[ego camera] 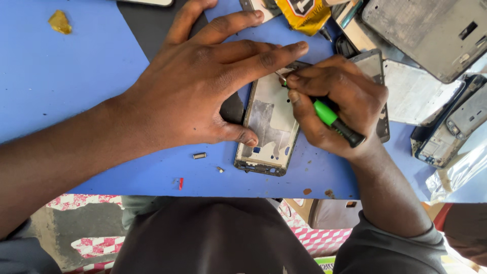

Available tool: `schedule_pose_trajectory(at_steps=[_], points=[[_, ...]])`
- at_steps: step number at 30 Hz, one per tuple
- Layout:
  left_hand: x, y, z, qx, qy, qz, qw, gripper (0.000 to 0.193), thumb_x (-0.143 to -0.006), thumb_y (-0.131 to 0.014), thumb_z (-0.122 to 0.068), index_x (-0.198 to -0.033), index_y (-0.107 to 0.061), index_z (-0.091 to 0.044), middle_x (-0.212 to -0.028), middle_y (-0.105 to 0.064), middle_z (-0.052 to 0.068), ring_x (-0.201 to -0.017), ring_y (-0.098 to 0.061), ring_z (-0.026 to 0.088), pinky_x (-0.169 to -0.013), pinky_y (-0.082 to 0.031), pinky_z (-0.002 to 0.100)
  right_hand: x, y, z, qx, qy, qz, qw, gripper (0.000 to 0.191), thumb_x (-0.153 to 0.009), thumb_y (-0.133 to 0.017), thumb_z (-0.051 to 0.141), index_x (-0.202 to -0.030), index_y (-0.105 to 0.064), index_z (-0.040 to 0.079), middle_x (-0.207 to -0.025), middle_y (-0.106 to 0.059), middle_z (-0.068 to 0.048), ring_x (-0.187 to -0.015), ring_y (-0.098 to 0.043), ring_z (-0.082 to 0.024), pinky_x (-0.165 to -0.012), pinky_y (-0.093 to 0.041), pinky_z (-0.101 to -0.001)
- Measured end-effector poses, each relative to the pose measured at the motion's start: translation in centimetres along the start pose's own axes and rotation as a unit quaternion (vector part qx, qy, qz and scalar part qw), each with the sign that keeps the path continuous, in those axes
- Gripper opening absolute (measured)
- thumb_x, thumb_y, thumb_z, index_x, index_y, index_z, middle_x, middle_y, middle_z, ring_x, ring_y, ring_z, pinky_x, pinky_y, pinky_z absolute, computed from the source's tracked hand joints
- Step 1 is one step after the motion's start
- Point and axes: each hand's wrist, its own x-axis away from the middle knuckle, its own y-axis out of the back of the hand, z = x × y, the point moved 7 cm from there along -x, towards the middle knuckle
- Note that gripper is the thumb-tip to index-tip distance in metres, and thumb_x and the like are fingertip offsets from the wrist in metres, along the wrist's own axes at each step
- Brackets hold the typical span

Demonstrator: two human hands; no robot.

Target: The person uses a green-handled screwdriver to scrape and clean the interior surfaces of a disassembled phone frame. They rotate the frame to access different areas and continue scraping along the edges and inner walls.

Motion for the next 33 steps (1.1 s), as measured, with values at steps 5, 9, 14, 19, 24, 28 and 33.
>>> schedule_pose_trajectory(at_steps=[5, 9, 14, 19, 24, 28, 33], points=[[0.1, 0.0, 0.0, 0.002, 0.006, 0.001, 1.000, 0.120, -0.059, -0.091, -0.058, -0.159, -0.036, -0.023, -0.133, -0.067, 0.002, -0.143, -0.041, 0.030, -0.117, -0.018, 0.060, 0.1, 0.1, 0.7, 0.036, 0.033, 0.008, 0.999, 0.012, -0.083, -0.074, -0.013, -0.088, -0.066, -0.006, -0.093, -0.074, -0.018, -0.088, -0.074, -0.028, -0.080, -0.059, -0.0358], [0.0, -0.1, -0.2, 0.006, 0.009, 0.000, 1.000, 0.119, -0.060, -0.092, -0.057, -0.160, -0.035, -0.023, -0.134, -0.067, 0.002, -0.144, -0.040, 0.031, -0.117, -0.016, 0.061, -0.6, -0.2, 1.5, 0.002, 0.062, 0.053, 0.997, 0.014, -0.079, -0.077, -0.010, -0.083, -0.066, -0.002, -0.090, -0.073, -0.016, -0.083, -0.072, -0.027, -0.078, -0.056, -0.0374], [-0.1, -0.3, -0.6, -0.004, 0.019, -0.001, 1.000, 0.118, -0.061, -0.092, -0.057, -0.160, -0.036, -0.024, -0.135, -0.067, 0.001, -0.144, -0.040, 0.031, -0.118, -0.015, 0.062, -0.9, -0.1, 1.6, 0.042, 0.043, 0.018, 0.998, 0.014, -0.093, -0.079, -0.010, -0.099, -0.068, -0.004, -0.101, -0.073, -0.015, -0.095, -0.072, -0.027, -0.087, -0.057, -0.0349], [0.0, -0.2, -0.7, -0.001, 0.019, -0.008, 1.000, 0.119, -0.060, -0.092, -0.055, -0.159, -0.036, -0.022, -0.134, -0.066, 0.002, -0.143, -0.041, 0.031, -0.117, -0.015, 0.062, -0.2, 0.0, 1.1, 0.033, 0.037, 0.027, 0.998, 0.013, -0.086, -0.077, -0.011, -0.094, -0.068, -0.006, -0.097, -0.073, -0.018, -0.090, -0.074, -0.029, -0.084, -0.058, -0.0375], [0.2, -0.4, -0.4, 0.012, 0.019, -0.011, 1.000, 0.120, -0.060, -0.092, -0.056, -0.159, -0.036, -0.022, -0.135, -0.065, 0.003, -0.144, -0.040, 0.032, -0.118, -0.015, 0.062, 0.0, 0.5, 0.3, -0.005, 0.015, 0.021, 1.000, 0.011, -0.083, -0.071, -0.012, -0.093, -0.067, -0.008, -0.094, -0.074, -0.019, -0.086, -0.075, -0.028, -0.081, -0.058, -0.0359], [0.3, -0.5, -0.6, -0.002, 0.016, -0.007, 1.000, 0.119, -0.062, -0.093, -0.057, -0.160, -0.036, -0.023, -0.137, -0.065, 0.002, -0.145, -0.040, 0.032, -0.119, -0.015, 0.062, -0.1, 0.4, 1.2, 0.020, 0.026, 0.010, 0.999, 0.009, -0.087, -0.073, -0.011, -0.092, -0.066, -0.007, -0.095, -0.073, -0.018, -0.087, -0.074, -0.028, -0.081, -0.057, -0.0349], [0.4, -0.1, -1.2, 0.015, 0.009, -0.020, 1.000, 0.116, -0.063, -0.093, -0.051, -0.159, -0.036, -0.022, -0.141, -0.062, 0.000, -0.149, -0.033, 0.030, -0.117, -0.014, 0.064, -0.7, 0.1, 3.6, 0.074, 0.081, 0.041, 0.993, 0.012, -0.079, -0.075, -0.010, -0.086, -0.067, -0.005, -0.090, -0.072, -0.017, -0.084, -0.070, -0.030, -0.078, -0.056, -0.0374]])
